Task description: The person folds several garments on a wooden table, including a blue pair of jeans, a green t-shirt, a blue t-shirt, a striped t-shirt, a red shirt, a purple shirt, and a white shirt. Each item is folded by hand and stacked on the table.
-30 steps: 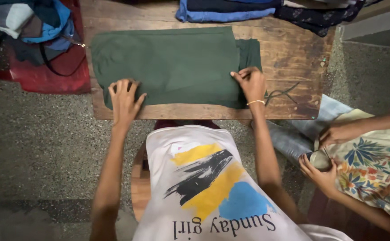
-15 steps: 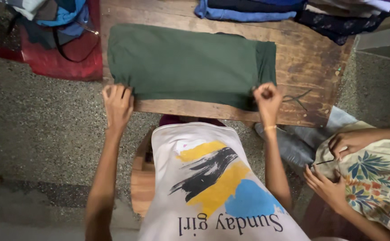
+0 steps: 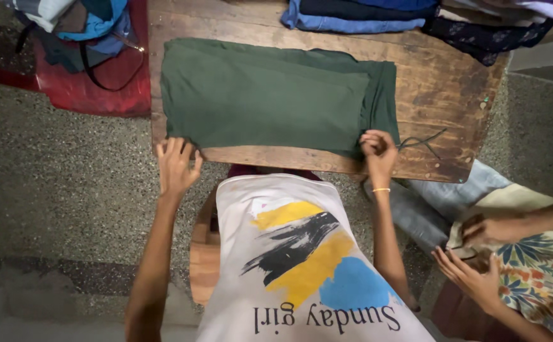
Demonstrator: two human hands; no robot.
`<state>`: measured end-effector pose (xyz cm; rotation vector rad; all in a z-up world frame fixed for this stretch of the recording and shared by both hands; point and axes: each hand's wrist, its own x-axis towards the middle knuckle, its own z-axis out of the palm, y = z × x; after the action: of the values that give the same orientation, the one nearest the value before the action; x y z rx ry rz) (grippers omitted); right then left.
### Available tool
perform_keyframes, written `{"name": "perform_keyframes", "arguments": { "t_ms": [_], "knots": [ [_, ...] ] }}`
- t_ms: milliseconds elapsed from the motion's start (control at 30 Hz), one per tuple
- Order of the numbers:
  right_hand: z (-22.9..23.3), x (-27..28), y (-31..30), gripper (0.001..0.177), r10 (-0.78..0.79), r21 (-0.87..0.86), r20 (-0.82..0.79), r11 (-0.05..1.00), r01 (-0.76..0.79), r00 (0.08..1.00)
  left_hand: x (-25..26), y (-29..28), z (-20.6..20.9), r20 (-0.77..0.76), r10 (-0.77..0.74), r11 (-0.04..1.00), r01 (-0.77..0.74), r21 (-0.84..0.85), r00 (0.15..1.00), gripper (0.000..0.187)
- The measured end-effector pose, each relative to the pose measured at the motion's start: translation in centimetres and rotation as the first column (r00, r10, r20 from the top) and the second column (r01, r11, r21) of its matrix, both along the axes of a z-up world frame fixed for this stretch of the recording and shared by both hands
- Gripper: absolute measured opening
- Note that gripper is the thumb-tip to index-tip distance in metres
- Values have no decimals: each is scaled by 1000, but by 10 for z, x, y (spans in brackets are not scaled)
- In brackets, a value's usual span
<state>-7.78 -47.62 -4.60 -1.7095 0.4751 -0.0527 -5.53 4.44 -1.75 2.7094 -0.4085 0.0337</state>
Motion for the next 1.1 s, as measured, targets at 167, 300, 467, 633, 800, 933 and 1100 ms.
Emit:
{"name": "perform_keyframes", "arguments": {
  "t_ms": [167,300,467,633,800,933,1100],
  "knots": [
    [7,33,-5,27,-47,-68,35,996,49,998,15,-21,6,67,97,984,-85,-153,993,11],
    [-9,67,20,52,-18,-353,-11,936,14,1000,30,-50,11,69,69,976,-53,-210,995,10],
    [-13,86,36,60,8,-631,-52,775,-39,999,28,-79,21,36,99,955,-85,-283,994,9],
    [-11,101,47,52,0,-655,-56,754,-37,998,16,-87,21,19,156,937,-142,-318,988,10],
    [-9,105,47,52,116,-737,-127,654,-172,985,9,-86,17,12,232,920,-215,-328,973,10],
    [-17,104,13,60,58,-737,-60,671,-83,997,9,-81,19,22,278,915,-258,-309,960,10],
    [-57,120,-36,62,209,-725,73,682,-92,975,23,-85,22,14,302,906,-283,-313,953,10]
  ]
}}
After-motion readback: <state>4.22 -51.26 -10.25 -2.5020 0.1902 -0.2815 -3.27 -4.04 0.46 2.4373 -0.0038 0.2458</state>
